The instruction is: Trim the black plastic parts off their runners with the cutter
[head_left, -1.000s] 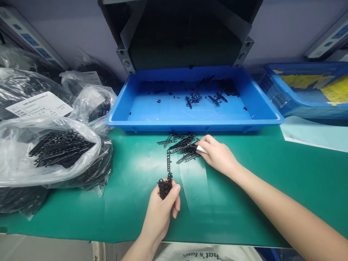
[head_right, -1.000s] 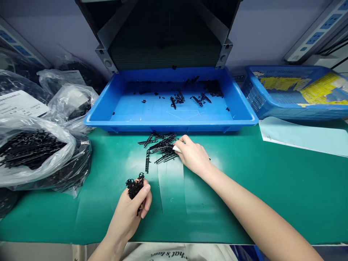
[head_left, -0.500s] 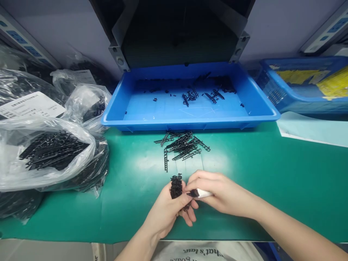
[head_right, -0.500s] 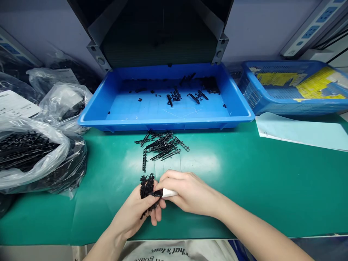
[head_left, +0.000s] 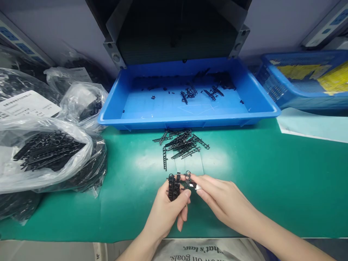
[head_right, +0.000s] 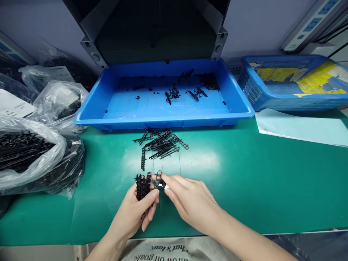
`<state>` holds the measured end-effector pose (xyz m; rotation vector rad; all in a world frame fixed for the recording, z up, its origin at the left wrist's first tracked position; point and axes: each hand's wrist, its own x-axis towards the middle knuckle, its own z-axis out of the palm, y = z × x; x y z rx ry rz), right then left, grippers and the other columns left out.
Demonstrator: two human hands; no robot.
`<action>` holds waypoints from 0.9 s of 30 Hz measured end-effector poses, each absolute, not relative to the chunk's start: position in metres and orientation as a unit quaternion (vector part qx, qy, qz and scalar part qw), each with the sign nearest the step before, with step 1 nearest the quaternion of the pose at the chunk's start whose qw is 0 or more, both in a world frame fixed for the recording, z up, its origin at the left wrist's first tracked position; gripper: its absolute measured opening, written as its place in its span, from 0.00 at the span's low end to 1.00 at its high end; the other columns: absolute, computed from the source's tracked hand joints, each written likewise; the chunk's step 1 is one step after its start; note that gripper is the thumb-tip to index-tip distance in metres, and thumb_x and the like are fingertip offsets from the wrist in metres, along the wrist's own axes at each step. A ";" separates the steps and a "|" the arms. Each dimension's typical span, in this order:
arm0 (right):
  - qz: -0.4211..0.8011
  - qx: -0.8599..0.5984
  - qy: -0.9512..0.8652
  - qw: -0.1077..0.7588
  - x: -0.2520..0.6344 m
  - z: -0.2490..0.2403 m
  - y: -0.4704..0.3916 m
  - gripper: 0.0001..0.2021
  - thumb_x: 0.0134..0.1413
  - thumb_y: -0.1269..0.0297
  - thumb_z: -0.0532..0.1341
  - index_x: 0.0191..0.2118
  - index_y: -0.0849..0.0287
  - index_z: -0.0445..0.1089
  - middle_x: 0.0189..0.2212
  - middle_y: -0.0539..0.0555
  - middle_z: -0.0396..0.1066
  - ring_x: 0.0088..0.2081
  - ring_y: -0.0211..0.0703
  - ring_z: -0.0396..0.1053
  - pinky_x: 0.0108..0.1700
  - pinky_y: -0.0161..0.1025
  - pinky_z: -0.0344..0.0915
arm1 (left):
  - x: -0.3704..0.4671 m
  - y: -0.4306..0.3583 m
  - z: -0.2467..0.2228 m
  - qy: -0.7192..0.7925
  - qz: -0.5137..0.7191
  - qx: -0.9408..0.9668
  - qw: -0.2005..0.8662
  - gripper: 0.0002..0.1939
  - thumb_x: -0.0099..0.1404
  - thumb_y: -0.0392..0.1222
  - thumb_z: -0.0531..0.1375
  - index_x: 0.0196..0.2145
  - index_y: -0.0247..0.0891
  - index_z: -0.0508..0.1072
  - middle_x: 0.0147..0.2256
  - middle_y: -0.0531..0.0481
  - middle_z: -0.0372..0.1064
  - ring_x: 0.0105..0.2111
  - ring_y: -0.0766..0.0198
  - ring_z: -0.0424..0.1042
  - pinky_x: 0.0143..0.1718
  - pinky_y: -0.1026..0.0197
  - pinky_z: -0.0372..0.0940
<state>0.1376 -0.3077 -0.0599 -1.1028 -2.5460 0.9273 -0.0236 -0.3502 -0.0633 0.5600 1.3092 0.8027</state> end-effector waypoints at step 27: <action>0.194 -0.411 -0.877 0.158 0.122 -0.078 -0.323 0.17 0.62 0.67 0.43 0.52 0.61 0.60 0.33 0.52 0.72 0.28 0.39 0.69 0.23 0.35 0.60 | -0.013 -0.356 -0.076 0.617 0.431 0.220 0.621 0.16 0.56 0.51 0.58 0.33 0.35 0.61 0.11 0.63 0.48 0.11 0.76 0.44 0.11 0.72 0.43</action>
